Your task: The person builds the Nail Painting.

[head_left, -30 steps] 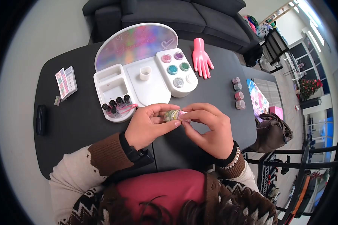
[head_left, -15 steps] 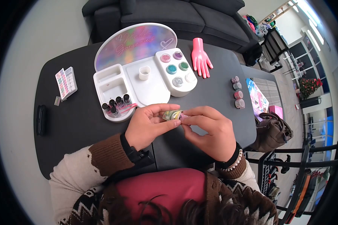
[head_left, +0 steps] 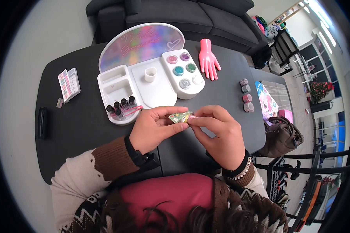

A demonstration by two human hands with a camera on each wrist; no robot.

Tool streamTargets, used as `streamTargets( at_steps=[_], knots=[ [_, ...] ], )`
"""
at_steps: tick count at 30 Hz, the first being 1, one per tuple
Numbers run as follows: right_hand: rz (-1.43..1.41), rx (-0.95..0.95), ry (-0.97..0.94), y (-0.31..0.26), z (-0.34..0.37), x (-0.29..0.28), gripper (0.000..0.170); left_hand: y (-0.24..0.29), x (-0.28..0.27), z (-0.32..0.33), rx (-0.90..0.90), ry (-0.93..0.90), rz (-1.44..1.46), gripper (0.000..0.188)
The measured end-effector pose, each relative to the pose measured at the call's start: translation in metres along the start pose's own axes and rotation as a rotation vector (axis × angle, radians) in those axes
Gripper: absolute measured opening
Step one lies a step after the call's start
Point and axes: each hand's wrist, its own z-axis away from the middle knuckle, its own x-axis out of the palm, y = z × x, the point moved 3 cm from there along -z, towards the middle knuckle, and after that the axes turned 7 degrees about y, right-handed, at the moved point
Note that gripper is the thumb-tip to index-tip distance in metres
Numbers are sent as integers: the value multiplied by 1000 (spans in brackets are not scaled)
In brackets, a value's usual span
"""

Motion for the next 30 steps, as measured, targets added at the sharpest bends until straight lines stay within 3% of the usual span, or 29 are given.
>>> streamTargets(
  at_steps=[9,15,24,25,27,30],
  knots=[
    [18,-133,181,1,-1,7,28,6,3,1,-14,-18,44,53],
    [-56,-52,55,-3,-6,4,30,13,3,2,-20,-73,46,63],
    [-214,125,17,8,-2,4,24,3,1,0,-62,-72,-38,56],
    [-214,126,18,9,-4,3,24,3,1,0,-63,-72,-38,56],
    [64,-100,3,7,-8,-3,24,3,1,0,-69,-80,-73,53],
    [-10,-44,-30,11,-7,-2,24,7,4,1,-71,-81,-116,54]
  ],
)
